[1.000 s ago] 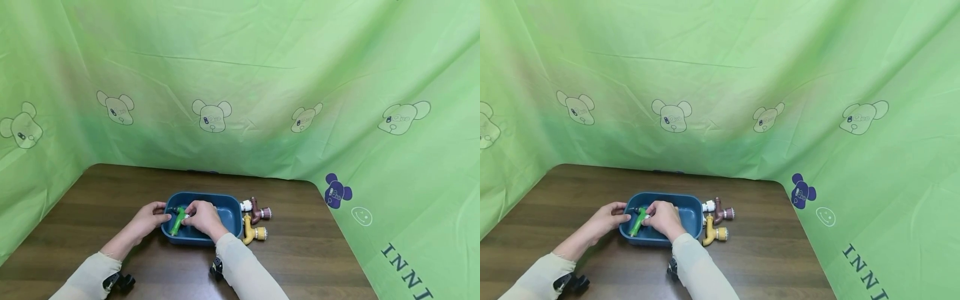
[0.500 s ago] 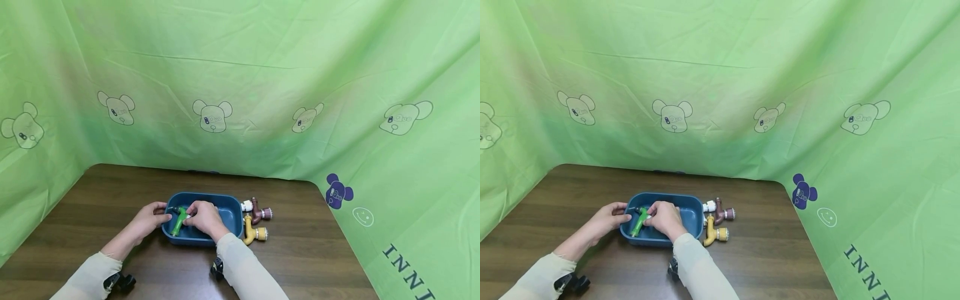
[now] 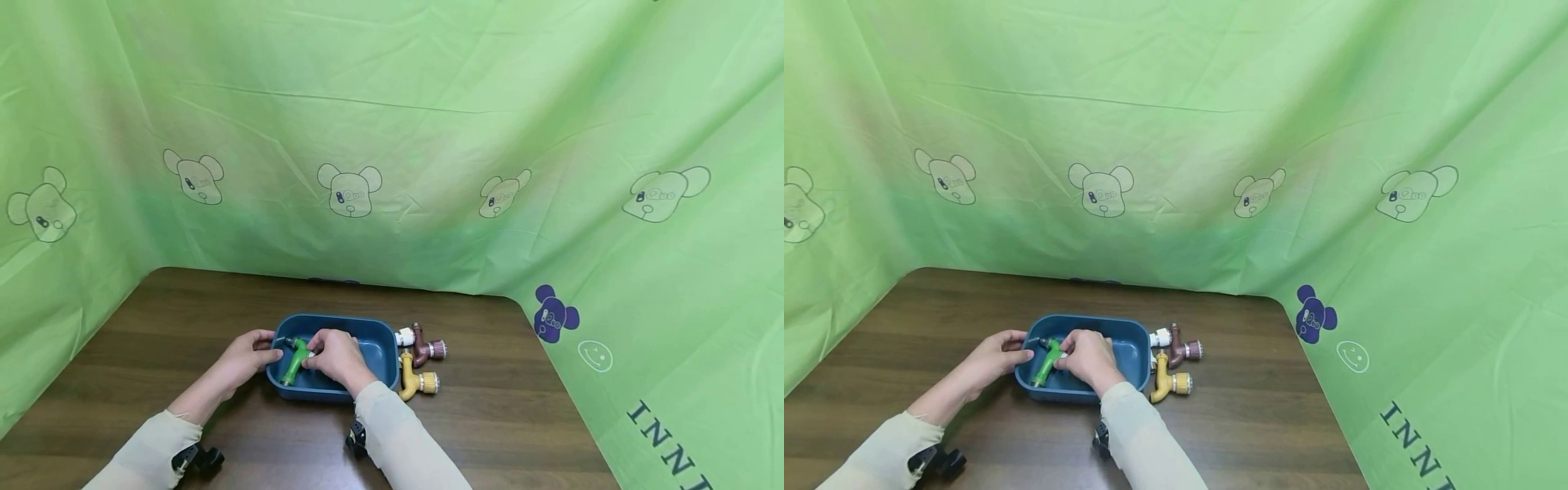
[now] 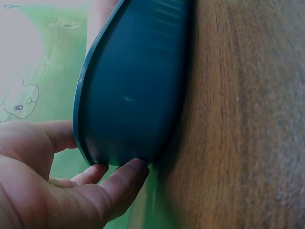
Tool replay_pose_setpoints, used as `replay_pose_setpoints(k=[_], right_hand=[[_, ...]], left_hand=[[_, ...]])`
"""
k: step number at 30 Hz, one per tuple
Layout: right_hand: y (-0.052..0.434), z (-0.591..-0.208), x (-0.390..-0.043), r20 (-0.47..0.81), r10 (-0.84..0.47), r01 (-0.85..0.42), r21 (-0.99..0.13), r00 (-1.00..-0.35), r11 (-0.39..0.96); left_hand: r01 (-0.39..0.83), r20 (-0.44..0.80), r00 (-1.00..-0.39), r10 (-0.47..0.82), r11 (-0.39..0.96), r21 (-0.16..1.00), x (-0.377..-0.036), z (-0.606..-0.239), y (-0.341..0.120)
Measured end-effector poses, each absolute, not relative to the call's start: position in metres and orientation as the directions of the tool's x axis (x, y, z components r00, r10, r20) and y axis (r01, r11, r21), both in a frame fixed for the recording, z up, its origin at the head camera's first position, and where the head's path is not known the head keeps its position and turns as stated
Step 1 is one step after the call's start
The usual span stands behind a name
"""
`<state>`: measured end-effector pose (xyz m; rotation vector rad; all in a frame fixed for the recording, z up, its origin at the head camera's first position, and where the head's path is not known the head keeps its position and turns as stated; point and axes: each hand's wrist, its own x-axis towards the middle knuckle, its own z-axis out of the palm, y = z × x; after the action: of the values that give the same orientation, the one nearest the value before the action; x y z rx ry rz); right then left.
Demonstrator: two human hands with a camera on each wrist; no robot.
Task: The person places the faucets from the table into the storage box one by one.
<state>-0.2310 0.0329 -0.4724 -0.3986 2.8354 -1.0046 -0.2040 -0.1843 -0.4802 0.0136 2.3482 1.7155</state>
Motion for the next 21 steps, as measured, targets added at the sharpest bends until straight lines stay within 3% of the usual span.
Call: replay_pose_setpoints(k=[21], right_hand=[[0.0333,-0.4772,-0.2325,0.058,-0.331,-0.316,-0.485,-0.942,0.815]], left_hand=[[-0.124,-0.177,-0.974,0.141,0.319,0.939,-0.2047,-0.4824,-0.183]])
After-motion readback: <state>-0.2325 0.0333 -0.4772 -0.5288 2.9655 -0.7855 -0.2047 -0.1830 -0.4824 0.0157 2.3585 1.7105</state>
